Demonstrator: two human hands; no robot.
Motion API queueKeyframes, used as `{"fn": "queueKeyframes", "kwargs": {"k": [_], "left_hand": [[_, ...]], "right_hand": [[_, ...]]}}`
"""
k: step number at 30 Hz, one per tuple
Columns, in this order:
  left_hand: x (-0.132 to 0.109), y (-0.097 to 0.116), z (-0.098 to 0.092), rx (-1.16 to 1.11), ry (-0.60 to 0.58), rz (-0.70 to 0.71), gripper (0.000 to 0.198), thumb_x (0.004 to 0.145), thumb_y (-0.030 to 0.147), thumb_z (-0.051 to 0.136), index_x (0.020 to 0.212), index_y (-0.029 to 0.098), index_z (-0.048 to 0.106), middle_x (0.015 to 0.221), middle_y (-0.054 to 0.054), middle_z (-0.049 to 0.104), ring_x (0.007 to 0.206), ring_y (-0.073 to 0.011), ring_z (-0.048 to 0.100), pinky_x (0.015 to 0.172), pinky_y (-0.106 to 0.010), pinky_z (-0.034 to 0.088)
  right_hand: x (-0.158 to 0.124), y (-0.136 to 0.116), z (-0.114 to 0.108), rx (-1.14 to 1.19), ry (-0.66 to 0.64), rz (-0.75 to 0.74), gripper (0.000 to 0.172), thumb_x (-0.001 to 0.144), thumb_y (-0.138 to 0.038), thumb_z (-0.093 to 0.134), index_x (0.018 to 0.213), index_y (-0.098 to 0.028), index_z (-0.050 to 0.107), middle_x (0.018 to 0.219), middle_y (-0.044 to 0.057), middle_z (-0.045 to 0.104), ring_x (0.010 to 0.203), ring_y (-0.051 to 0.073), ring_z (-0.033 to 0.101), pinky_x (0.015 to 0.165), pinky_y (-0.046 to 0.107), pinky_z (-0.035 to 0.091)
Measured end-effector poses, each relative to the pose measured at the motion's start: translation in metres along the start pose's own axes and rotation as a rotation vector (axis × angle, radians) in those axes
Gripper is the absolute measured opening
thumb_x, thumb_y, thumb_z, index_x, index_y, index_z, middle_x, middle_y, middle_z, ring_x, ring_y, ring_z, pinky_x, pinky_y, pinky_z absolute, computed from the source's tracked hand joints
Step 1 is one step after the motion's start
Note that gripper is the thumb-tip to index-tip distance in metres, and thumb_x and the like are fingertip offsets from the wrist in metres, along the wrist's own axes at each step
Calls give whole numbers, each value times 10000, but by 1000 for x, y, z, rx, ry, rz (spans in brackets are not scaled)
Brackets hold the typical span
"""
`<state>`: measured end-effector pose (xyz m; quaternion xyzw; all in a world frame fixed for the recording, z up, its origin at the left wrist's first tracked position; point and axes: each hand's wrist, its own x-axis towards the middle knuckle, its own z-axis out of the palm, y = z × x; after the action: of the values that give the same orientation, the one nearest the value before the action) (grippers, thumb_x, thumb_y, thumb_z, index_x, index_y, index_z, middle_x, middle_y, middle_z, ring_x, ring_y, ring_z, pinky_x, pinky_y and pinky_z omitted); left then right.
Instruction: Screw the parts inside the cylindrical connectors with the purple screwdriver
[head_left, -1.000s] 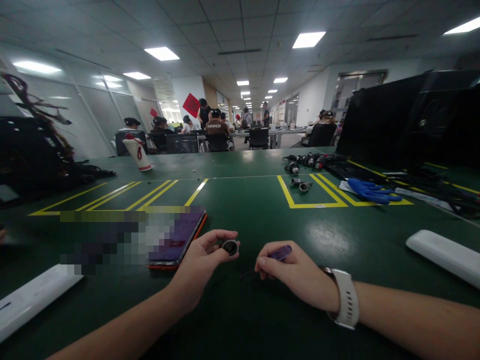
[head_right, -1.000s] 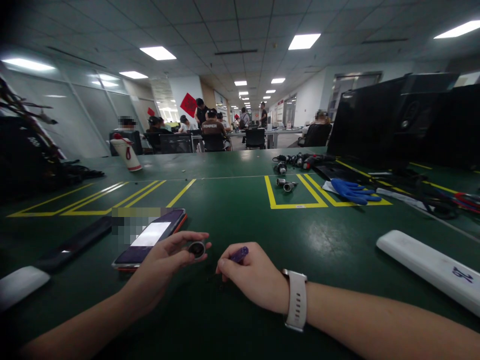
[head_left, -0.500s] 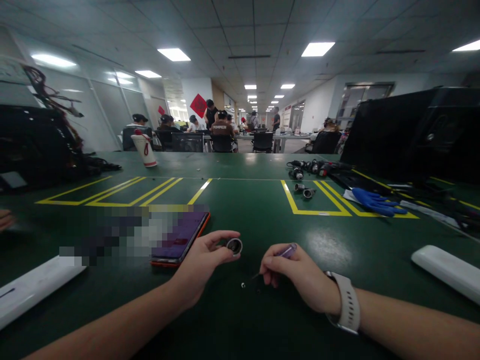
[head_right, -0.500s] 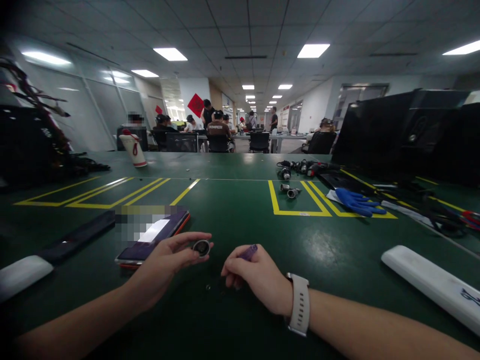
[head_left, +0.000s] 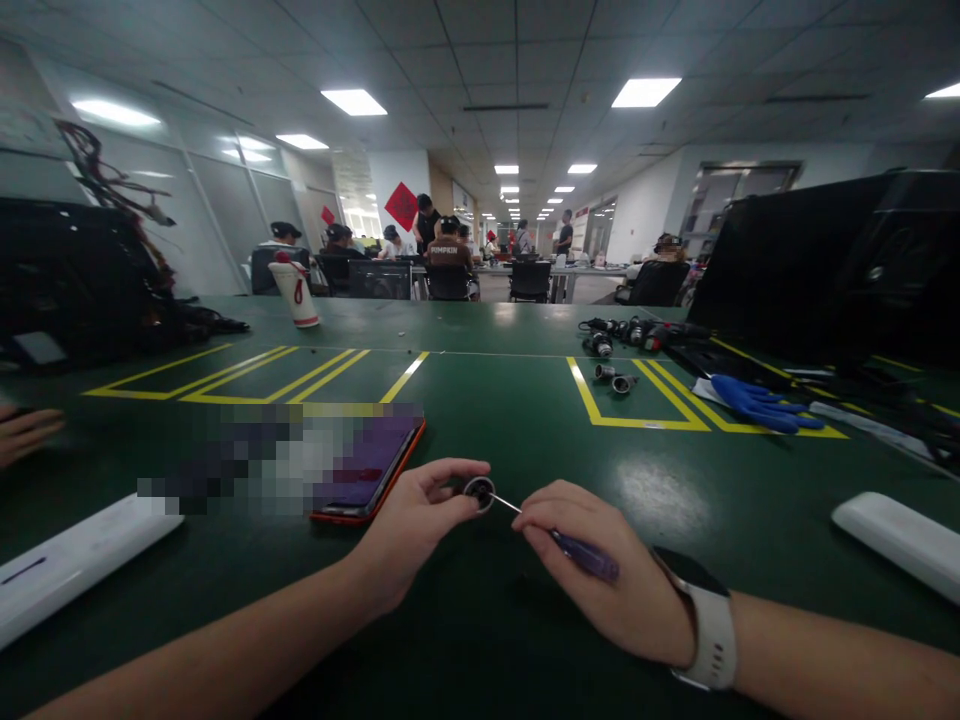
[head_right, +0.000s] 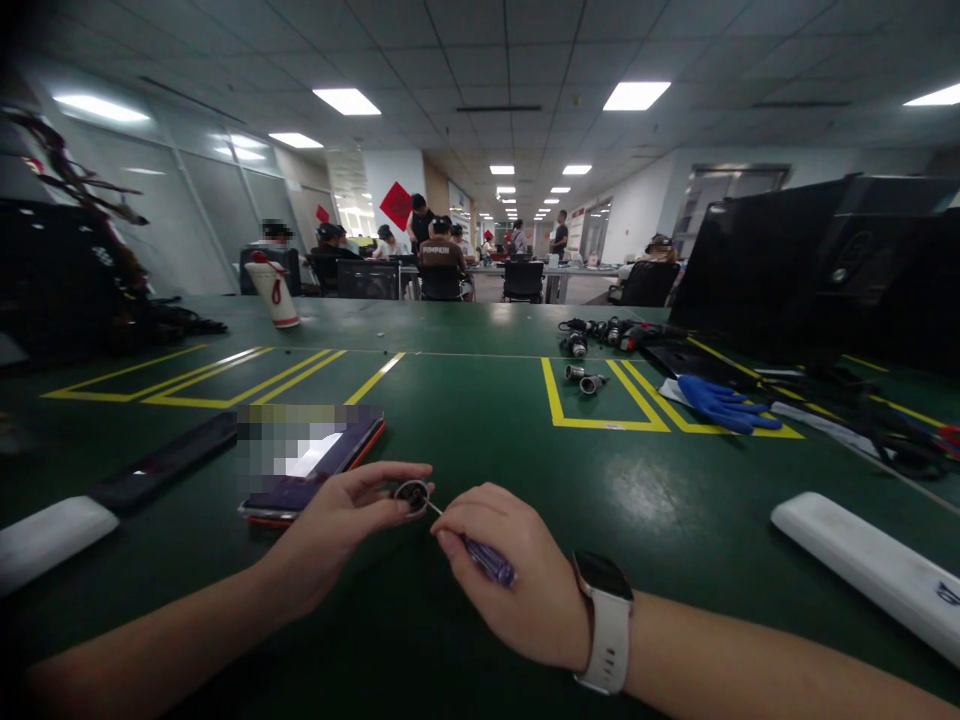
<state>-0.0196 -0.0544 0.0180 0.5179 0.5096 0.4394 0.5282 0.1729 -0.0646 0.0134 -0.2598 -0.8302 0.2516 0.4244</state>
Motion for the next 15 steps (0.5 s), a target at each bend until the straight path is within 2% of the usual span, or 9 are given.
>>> {"fn": "queueKeyframes", "kwargs": {"k": [5,10,15], "left_hand": [[0,-1,1,4,8,32,313,662,166,675,974,145,660,916,-82,717,872,-216,654,815,-346,492],[-2,2,4,-24,39,73,196,648,167,671,843,146,673,940,-72,705,866,-228,663,755,-337,528],[-3,5,7,3,57,67,171,639,179,659,805,138,673,897,-69,704,810,-214,668,716,-323,540]], "right_hand": [[-3,2,3,-136,-63,-81,185,834,-76,457,941,-167,576,889,66,620,827,161,546,727,287,448],[-3,-4,4,-246,-130,-139,165,839,-93,435,912,-160,567,870,82,614,791,173,536,676,296,442],[-5,-7,4,-286,-144,-181,167,841,-96,428,928,-149,560,863,92,612,774,177,534,654,296,440]]}}
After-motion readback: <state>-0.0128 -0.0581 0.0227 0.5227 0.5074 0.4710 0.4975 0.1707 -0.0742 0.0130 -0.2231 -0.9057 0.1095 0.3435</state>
